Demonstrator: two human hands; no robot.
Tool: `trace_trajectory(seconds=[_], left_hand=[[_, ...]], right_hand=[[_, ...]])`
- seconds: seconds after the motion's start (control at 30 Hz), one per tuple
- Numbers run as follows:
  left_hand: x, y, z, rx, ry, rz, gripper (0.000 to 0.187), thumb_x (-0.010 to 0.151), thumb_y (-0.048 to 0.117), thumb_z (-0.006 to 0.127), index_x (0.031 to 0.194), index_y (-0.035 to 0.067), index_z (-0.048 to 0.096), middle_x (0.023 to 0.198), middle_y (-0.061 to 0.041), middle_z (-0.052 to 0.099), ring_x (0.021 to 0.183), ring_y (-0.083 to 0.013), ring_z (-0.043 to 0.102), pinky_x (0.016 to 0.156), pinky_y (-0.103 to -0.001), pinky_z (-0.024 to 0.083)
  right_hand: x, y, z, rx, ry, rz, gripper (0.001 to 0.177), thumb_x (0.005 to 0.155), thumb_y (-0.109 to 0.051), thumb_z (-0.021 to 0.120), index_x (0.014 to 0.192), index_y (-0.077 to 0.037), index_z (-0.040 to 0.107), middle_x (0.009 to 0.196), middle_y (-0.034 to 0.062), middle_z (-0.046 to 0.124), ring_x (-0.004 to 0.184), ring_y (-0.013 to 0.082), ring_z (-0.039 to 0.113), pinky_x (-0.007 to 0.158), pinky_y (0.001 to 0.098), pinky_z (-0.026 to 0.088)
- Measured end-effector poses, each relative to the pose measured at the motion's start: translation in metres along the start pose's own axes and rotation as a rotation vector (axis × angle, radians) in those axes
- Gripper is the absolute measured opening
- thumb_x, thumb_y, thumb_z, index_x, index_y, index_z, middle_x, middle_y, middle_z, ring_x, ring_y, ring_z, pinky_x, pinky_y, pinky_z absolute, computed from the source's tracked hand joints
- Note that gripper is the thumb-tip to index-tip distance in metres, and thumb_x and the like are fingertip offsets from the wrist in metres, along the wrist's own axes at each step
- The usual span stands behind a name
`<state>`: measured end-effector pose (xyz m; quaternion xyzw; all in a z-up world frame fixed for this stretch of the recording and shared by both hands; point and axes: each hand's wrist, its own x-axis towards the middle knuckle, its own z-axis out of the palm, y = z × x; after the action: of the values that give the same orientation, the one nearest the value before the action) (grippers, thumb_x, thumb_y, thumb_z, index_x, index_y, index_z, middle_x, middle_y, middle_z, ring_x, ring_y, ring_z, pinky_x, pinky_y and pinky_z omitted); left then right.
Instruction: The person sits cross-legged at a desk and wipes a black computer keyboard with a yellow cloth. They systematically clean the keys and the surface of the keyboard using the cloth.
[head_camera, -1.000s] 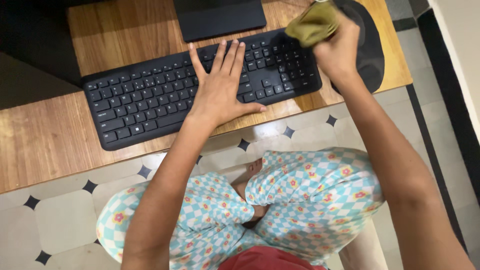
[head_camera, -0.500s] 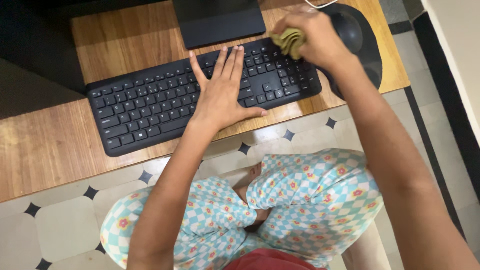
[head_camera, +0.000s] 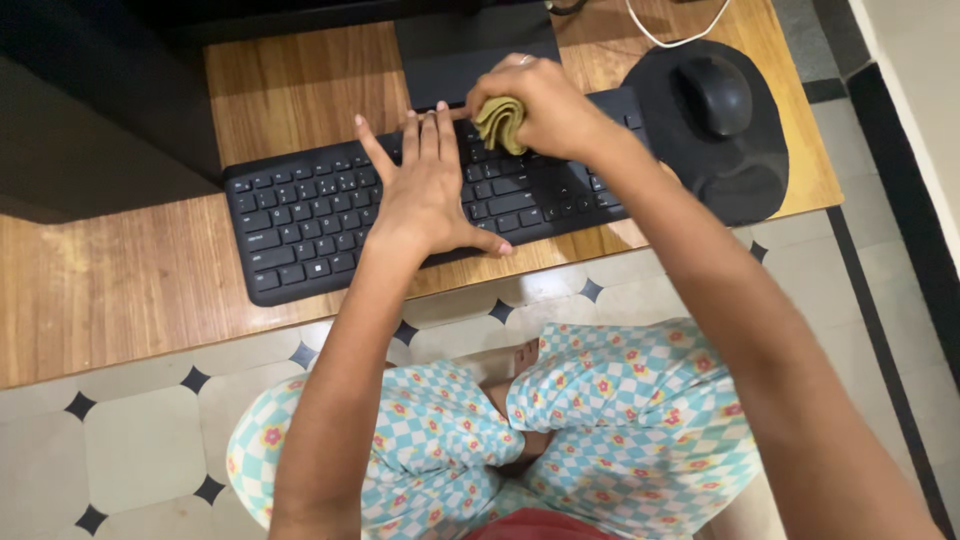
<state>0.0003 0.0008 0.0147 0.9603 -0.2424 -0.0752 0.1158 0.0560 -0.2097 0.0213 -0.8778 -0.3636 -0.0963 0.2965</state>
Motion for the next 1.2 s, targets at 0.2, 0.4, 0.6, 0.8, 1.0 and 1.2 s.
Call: trace_trajectory(seconds=[0.2,0.4,0.6,0.8,1.0,1.2], left_hand=[[0.001,-0.002,0.005,-0.049,0.024,-0.005,0.177,0.028,0.081,0.089,0.155,-0.01,0.005,0.156,-0.035,0.029,0.151,-0.0461,0.017,0.104,-0.078,-0.018],[0.001,0.0,0.001,-0.066,0.032,0.017,0.177,0.029,0.077,0.091,0.157,-0.006,0.004,0.154,-0.035,0.034,0.15,-0.0478,0.021,0.106,-0.078,-0.016],[0.0,0.006,0.0,-0.094,0.048,0.098,0.174,0.03,0.078,0.091,0.156,-0.004,0.004,0.156,-0.035,0.027,0.15,-0.0474,0.016,0.108,-0.076,-0.015],[0.003,0.022,0.013,-0.077,0.049,0.1,0.17,0.038,0.077,0.091,0.157,-0.006,0.003,0.159,-0.036,0.02,0.152,-0.0479,0.009,0.11,-0.075,-0.013],[0.002,0.019,0.015,-0.102,0.043,0.087,0.17,0.036,0.074,0.092,0.156,-0.007,0.001,0.161,-0.033,0.019,0.153,-0.0454,0.006,0.109,-0.077,-0.014],[0.003,0.018,0.012,-0.134,0.044,0.083,0.171,0.034,0.072,0.093,0.157,-0.005,0.001,0.162,-0.029,0.019,0.154,-0.0426,0.007,0.11,-0.077,-0.013]], right_hand=[[-0.024,0.035,-0.054,0.011,-0.198,0.16,0.05,0.065,0.009,0.069,0.11,-0.01,0.078,0.105,0.011,0.078,0.097,0.0275,0.075,0.089,0.0372,0.058],[-0.067,0.046,-0.105,-0.072,-0.146,0.317,0.031,0.082,0.008,0.073,0.109,-0.006,0.078,0.106,0.0117,0.077,0.098,0.0234,0.075,0.09,0.035,0.057],[-0.075,0.02,-0.08,0.024,-0.045,0.148,0.041,0.076,0.013,0.064,0.11,-0.005,0.076,0.114,0.0108,0.078,0.11,0.0281,0.073,0.102,0.037,0.056],[-0.074,0.02,-0.076,-0.171,-0.082,0.093,0.044,0.067,0.015,0.066,0.105,-0.005,0.076,0.107,0.0127,0.076,0.107,0.0333,0.071,0.097,0.0412,0.054],[-0.095,0.035,-0.099,-0.273,-0.086,0.186,0.042,0.073,0.009,0.072,0.112,-0.006,0.076,0.106,0.0154,0.074,0.101,0.0366,0.071,0.088,0.0422,0.056],[-0.102,0.043,-0.105,-0.225,-0.039,0.27,0.028,0.09,-0.009,0.078,0.117,-0.004,0.071,0.102,0.0187,0.073,0.095,0.0388,0.07,0.083,0.0434,0.055]])
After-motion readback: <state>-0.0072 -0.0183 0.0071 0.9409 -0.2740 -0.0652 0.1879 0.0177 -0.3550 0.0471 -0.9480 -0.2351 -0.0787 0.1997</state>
